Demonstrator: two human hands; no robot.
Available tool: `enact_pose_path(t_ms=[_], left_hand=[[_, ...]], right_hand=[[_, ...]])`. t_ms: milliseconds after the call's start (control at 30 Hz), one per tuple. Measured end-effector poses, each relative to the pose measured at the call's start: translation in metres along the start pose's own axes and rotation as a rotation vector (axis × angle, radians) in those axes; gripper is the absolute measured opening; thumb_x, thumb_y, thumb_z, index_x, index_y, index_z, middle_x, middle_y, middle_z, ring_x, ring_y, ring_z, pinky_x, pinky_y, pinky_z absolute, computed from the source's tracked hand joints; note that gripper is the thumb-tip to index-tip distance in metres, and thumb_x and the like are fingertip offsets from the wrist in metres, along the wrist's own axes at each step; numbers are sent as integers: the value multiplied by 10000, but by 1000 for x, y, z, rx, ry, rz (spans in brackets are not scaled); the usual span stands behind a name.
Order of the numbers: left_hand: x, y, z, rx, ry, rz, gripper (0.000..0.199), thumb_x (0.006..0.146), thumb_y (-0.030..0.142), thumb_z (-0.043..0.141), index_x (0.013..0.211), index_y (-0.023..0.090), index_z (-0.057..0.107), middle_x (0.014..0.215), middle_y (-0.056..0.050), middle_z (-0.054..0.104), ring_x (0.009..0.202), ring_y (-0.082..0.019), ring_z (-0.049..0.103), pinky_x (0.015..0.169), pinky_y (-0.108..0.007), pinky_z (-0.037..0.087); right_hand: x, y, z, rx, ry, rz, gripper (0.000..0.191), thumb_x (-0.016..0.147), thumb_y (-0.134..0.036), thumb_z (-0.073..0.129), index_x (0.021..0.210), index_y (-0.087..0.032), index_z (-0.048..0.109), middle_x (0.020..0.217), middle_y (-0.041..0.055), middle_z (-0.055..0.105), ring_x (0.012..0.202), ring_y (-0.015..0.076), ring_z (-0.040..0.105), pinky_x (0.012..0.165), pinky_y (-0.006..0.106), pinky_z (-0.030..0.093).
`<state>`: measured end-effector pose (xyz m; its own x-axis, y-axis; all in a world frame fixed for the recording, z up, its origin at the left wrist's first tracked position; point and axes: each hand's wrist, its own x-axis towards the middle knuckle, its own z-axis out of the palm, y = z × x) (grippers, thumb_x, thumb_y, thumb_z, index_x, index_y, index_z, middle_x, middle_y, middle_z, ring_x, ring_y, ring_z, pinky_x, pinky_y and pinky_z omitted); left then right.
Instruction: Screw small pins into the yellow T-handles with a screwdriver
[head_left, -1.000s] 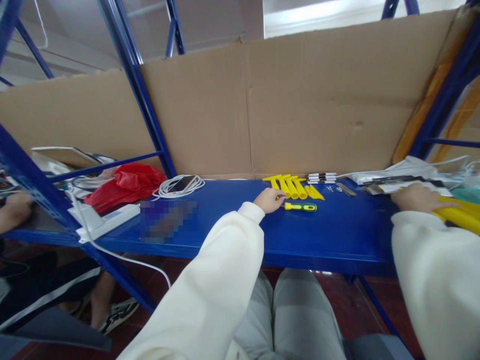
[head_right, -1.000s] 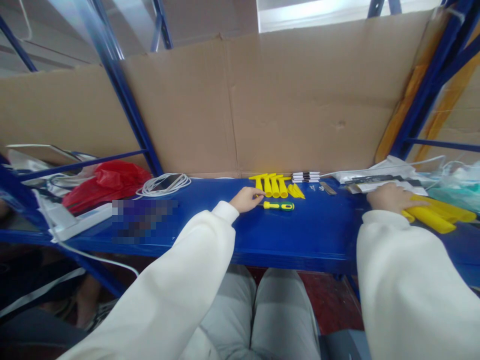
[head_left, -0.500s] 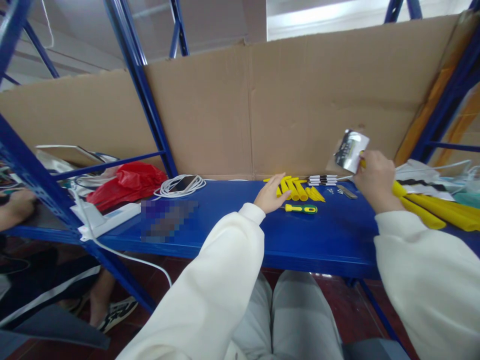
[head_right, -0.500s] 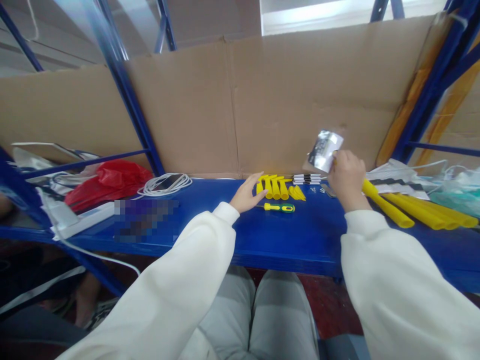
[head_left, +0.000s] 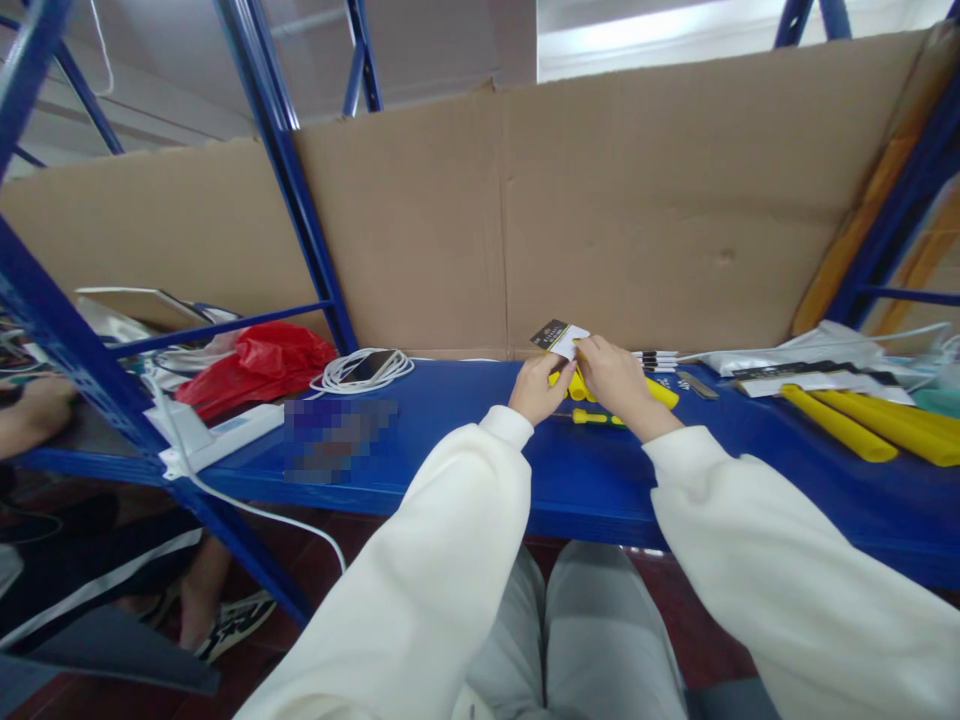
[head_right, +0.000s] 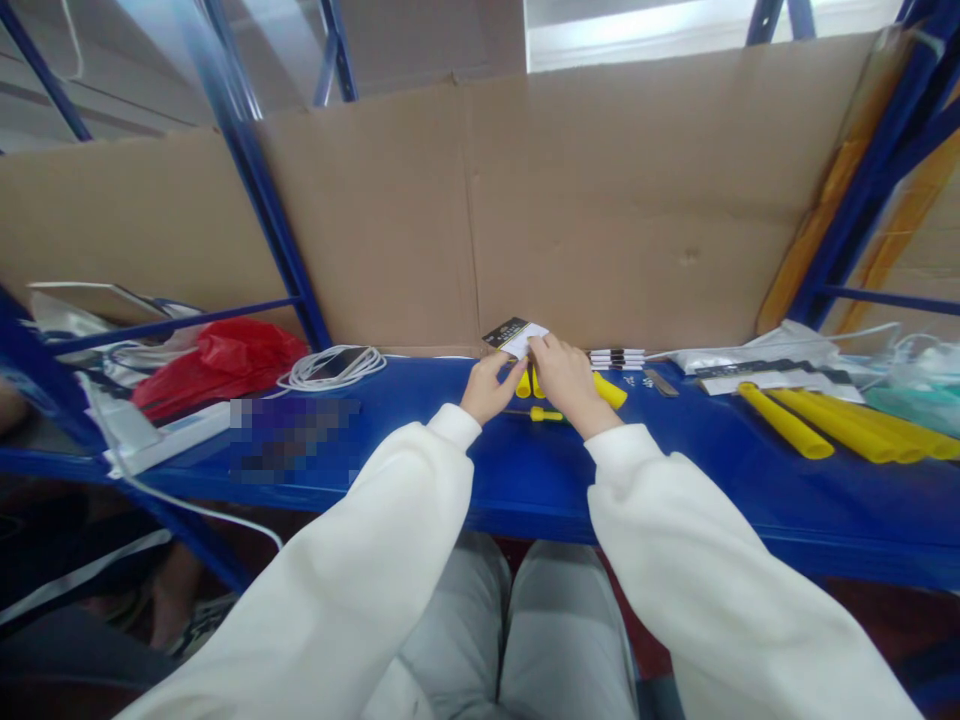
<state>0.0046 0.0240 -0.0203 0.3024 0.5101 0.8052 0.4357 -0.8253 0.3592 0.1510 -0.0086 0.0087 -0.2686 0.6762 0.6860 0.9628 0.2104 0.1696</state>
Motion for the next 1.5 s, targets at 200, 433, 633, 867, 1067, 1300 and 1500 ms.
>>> enact_pose_path(t_ms=[200, 433, 633, 867, 1067, 1300, 1500], left_hand=[[-3, 5, 3, -187, 0, -90, 294, 908, 315, 620, 1180, 219, 680, 1191, -94, 740, 1120, -269, 692, 982, -353, 524], [-1, 5, 4, -328, 109, -255, 180, 913, 241, 563, 1014, 201, 706, 1088, -106, 765, 1094, -294, 697, 995, -394, 503], [4, 7, -1, -507, 362, -409, 119, 890, 231, 583, 889, 194, 696, 987, -84, 766, 1063, -266, 682, 987, -361, 488], [7, 2, -2, -613, 464, -485, 135, 878, 224, 569, 899, 167, 690, 1013, -96, 761, 1049, -263, 684, 984, -377, 488], [9, 9, -3, -774, 364, -464, 187, 841, 315, 656, 896, 152, 728, 1037, -107, 774, 1144, -289, 666, 1058, -410, 448], [7, 20, -5, -996, 95, -508, 372, 855, 492, 669, 915, 142, 779, 1039, -95, 785, 1226, -288, 638, 1126, -393, 392], [10, 18, -6, -1034, 208, -578, 435, 877, 532, 633, 930, 123, 770, 1025, -109, 783, 1179, -299, 664, 1051, -402, 468]], right_hand=[[-11, 2, -1, 11, -15, -6, 284, 962, -167, 385, 1132, -134, 611, 993, 161, 657, 896, 267, 607, 690, 325, 363], [-12, 4, 22, 459, 107, 128, 177, 913, -312, 532, 1030, -196, 596, 1028, 131, 687, 884, 268, 650, 715, 348, 466], [-5, 2, 24, 1319, -3, 515, 521, 784, -462, 706, 1198, -253, 470, 944, 46, 713, 668, 193, 676, 587, 334, 550], [-8, 6, 2, 1726, -438, 600, 491, 781, -263, 749, 1206, -241, 506, 853, 30, 727, 522, 149, 645, 408, 247, 501], [-11, 7, 4, 1819, -345, 577, 476, 758, -258, 797, 1143, -256, 517, 833, 1, 720, 515, 125, 620, 387, 220, 484], [-8, 2, 9, 1789, -208, 627, 416, 723, -353, 842, 936, -236, 504, 716, -23, 673, 466, 112, 583, 362, 209, 459], [-11, -2, 8, 1775, -208, 623, 503, 692, -399, 860, 958, -255, 457, 819, -19, 707, 493, 114, 605, 374, 216, 466]])
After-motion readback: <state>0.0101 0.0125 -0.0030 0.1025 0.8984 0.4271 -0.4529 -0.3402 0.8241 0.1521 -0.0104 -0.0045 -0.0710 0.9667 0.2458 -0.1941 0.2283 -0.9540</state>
